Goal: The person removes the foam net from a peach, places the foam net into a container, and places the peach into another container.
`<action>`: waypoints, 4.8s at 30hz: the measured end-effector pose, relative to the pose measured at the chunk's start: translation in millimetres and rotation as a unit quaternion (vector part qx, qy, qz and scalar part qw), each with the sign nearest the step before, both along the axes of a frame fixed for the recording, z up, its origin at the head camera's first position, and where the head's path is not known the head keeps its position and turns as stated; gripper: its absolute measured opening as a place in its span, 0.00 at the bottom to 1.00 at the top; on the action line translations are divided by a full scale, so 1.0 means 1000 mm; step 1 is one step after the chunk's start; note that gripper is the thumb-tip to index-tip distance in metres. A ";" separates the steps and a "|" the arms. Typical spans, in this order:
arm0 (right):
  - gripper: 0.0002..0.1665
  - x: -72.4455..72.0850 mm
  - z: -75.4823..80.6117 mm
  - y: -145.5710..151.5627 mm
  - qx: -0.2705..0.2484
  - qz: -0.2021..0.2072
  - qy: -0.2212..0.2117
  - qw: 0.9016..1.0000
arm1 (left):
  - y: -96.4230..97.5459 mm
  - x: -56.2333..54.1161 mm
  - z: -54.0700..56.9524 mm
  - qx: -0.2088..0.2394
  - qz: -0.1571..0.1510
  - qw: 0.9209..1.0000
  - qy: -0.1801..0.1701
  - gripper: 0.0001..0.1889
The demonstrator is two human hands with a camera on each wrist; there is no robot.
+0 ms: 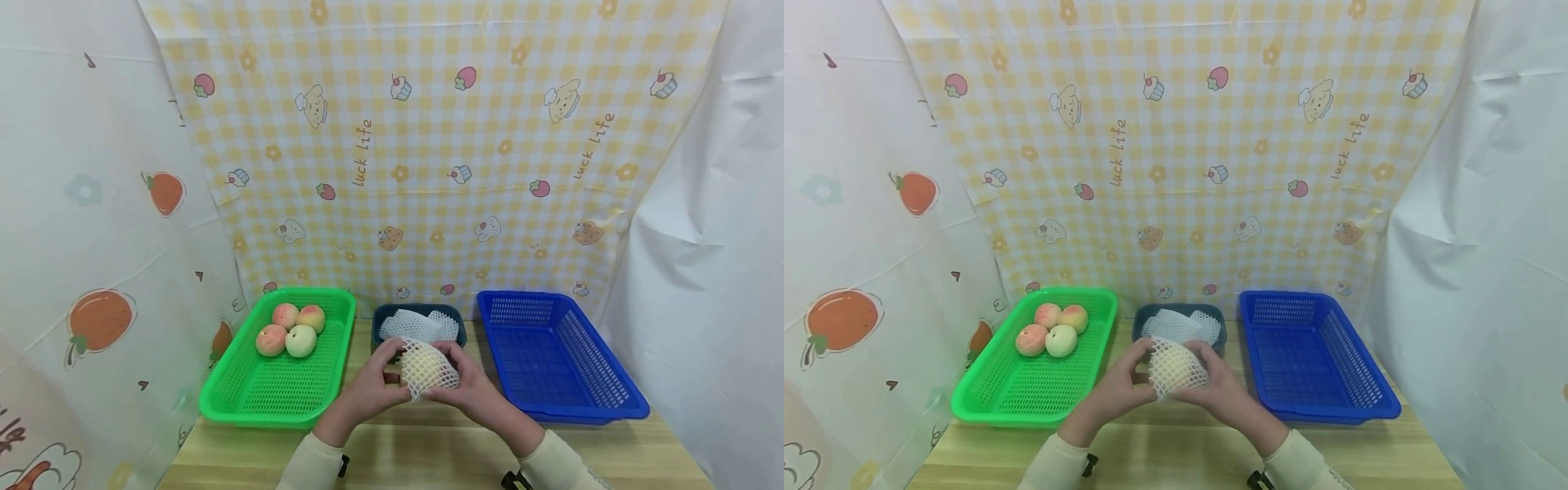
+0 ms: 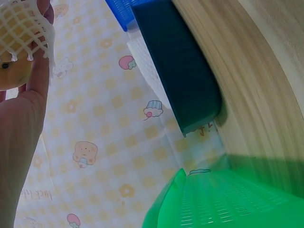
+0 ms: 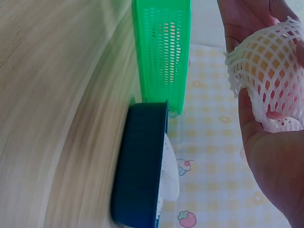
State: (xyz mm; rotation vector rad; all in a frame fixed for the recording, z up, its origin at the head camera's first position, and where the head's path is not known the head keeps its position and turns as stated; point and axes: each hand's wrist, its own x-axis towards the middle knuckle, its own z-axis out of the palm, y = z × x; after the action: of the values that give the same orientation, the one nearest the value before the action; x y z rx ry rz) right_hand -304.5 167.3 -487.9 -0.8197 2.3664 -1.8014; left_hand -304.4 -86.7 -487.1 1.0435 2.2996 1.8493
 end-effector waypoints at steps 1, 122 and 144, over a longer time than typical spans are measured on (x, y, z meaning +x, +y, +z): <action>0.45 0.000 0.000 0.000 -0.002 0.002 -0.003 1.000 | 0.000 0.000 0.000 -0.002 0.002 1.000 0.000 0.34; 0.11 -0.203 0.050 -0.011 0.445 -0.165 0.236 0.848 | -0.045 -0.014 0.006 -0.016 0.096 0.995 0.037 0.33; 0.20 -0.184 0.022 -0.025 0.497 -0.009 0.137 0.857 | -0.047 -0.018 0.001 -0.014 0.097 0.994 0.041 0.31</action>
State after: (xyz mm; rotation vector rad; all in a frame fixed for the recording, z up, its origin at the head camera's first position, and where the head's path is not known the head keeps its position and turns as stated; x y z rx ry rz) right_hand -488.4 142.3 -465.8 -0.8750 2.9093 -0.2526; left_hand -322.5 -134.0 -485.6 0.9393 2.5485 1.8659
